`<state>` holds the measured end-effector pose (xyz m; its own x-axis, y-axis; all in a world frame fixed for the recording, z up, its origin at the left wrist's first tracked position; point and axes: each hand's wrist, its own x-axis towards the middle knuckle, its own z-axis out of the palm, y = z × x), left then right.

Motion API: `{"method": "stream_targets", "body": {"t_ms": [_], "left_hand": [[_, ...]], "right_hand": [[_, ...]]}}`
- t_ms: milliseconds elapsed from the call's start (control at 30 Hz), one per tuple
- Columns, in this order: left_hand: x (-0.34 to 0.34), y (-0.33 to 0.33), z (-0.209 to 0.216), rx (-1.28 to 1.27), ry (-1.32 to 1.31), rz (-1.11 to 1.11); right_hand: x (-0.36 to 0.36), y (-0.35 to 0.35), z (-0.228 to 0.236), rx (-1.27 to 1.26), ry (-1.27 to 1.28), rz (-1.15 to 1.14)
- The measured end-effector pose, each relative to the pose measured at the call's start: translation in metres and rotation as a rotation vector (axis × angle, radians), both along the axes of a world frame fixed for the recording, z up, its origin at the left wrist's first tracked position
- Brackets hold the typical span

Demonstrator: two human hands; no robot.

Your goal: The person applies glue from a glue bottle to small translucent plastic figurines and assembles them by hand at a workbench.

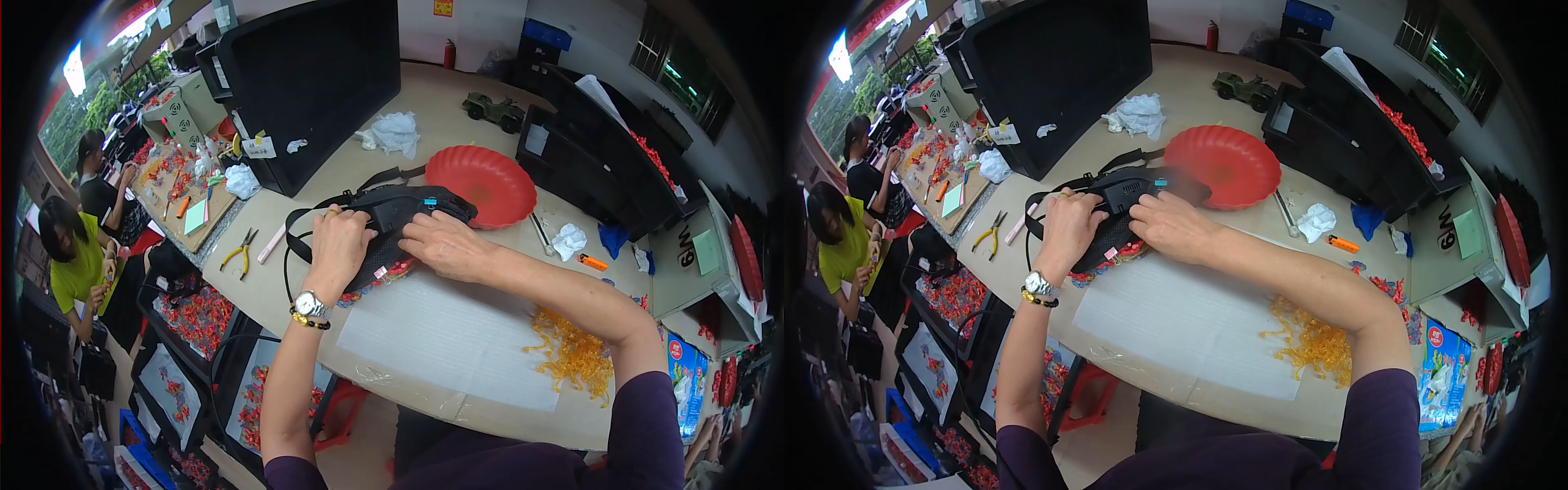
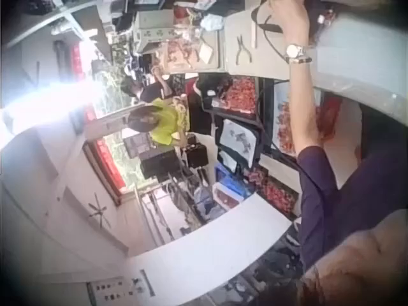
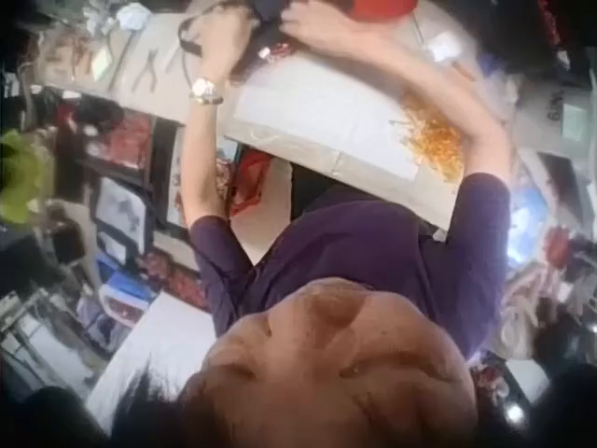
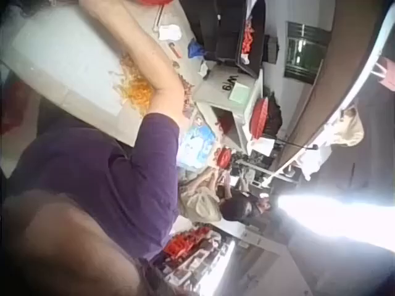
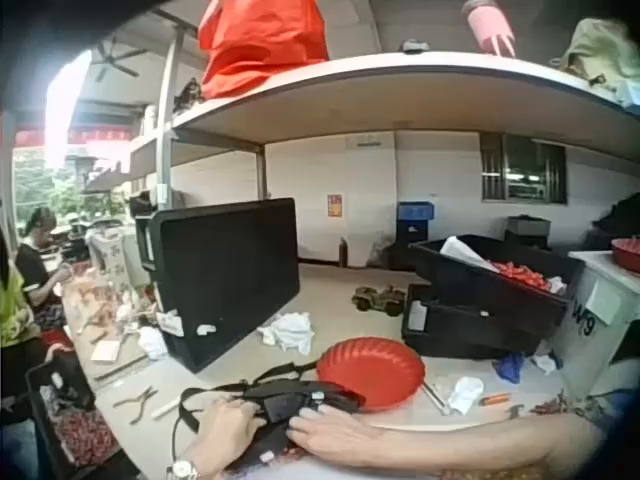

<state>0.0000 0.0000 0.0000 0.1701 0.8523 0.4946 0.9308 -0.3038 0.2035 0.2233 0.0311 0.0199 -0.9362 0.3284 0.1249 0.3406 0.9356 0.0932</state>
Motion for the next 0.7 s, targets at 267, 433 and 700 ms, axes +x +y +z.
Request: {"method": "stream_targets", "body": {"t_ms": [267,433,700], "left_hand": [[-0.007,0.004,0.001,0.062,0.068,0.041],[-0.014,-0.001,0.001,0.174,0.084,0.058],[-0.043,-0.001,0.009,0.183,-0.273,-0.021]], "right_hand": [[0.01,-0.008,-0.019,0.097,0.14,-0.001],[0.013,-0.005,-0.021,0.084,0.129,-0.031],[0.013,-0.003,-0.022,0.019,0.182,-0.05]]}}
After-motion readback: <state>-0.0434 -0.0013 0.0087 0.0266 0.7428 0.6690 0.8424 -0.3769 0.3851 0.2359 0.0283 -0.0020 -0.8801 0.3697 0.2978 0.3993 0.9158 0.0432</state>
